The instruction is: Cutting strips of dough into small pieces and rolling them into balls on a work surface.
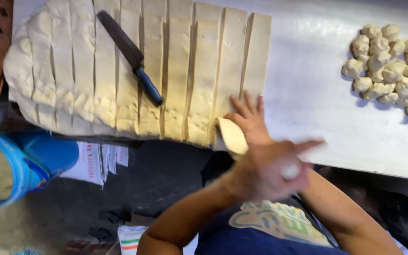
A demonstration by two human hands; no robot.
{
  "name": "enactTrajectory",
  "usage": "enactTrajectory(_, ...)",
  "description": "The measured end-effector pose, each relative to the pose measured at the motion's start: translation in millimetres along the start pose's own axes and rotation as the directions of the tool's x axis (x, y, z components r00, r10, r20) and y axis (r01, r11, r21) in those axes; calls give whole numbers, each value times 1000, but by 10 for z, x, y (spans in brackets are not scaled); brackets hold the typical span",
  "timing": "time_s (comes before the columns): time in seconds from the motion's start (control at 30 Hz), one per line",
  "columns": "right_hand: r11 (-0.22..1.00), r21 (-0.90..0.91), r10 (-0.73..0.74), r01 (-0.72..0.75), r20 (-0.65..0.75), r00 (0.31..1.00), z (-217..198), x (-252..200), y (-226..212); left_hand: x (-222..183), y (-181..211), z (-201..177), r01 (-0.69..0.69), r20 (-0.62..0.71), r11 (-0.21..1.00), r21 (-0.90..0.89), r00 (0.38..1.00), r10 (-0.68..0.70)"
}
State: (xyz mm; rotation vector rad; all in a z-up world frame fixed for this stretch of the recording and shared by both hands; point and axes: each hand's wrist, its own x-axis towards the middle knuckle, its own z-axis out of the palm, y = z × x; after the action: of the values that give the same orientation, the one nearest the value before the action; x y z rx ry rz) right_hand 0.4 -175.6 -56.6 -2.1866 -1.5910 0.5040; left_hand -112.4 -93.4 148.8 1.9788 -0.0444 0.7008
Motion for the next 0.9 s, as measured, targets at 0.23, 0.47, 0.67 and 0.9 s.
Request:
enactTrajectory(0.23,673,663,7,-327,437,900,-786,-1042,-404,192,581,-205,167,-414,889,-427,838,-356)
enactTrajectory(0.47,747,571,13,-339,498,867,-2364,-1977,997,-251,578,744,-59,-513,605,-794,600,-614)
enactTrajectory(0.67,870,-493,-113,25,-149,982,-995,-1768,2336,-839,-612,1806,442,-443,643,625,880,-174)
enactTrajectory(0.9,952,-280,49,-121,-250,967,-511,-1457,1353,-586,-1728,2337,168,-130,430,887,985,-117)
